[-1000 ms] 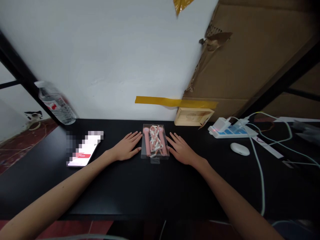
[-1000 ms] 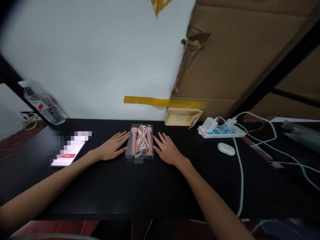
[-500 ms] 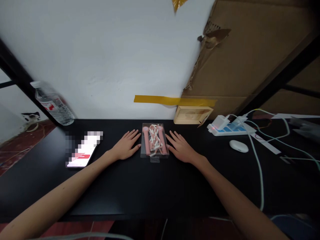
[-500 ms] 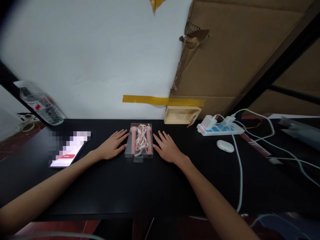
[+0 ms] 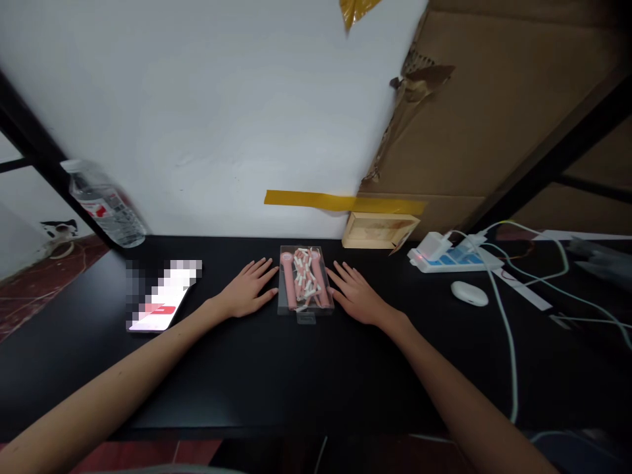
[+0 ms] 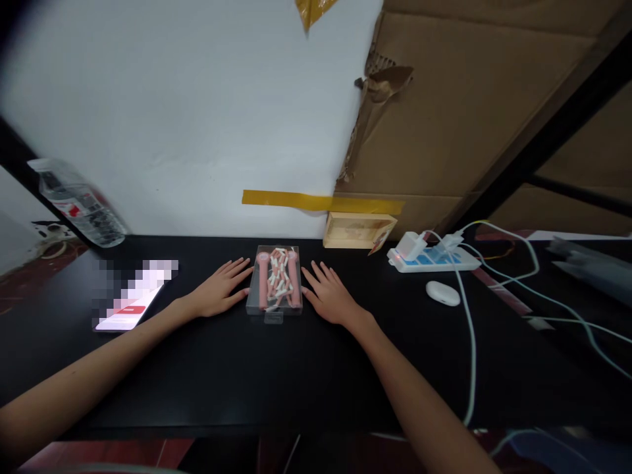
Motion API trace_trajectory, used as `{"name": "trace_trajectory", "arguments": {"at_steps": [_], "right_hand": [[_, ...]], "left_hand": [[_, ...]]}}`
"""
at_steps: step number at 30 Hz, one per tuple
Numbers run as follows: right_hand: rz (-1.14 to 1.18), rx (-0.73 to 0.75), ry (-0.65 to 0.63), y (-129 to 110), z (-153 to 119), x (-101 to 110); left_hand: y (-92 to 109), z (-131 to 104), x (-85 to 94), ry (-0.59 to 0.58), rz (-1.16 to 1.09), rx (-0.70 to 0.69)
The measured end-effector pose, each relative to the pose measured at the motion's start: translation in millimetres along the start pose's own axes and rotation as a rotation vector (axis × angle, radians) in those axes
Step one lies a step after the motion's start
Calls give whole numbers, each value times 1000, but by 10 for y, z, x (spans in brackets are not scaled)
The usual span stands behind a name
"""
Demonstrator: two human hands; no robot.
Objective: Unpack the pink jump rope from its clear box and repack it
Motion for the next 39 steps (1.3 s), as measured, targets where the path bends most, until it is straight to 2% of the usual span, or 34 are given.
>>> {"name": "trace_trajectory", "arguments": {"at_steps": [10, 16, 22, 30, 39], "right_hand": [[31, -15, -44, -2, 3, 45], [26, -55, -61, 4, 8, 45], [31, -36, -66, 20, -6, 55], [26, -28, -87, 22, -2, 68], [37, -14, -55, 44, -11, 56]], "left_hand": [[-1, 6, -12, 18, -17, 1], [-55, 11, -51, 45, 10, 90], [-34, 13, -42, 7, 51, 85], [-45, 6, -47, 43, 32, 82], [-64, 7, -60, 52, 12, 70]]}}
Point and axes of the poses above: each hand's wrist, its own z-axis towards the middle knuckle, its own x-axis out of the back of the hand, y = z × x, the point moved 5 cm from there along z, towards the middle knuckle, and after that the axes turned 1 degree about -z, right-handed, at the moved point
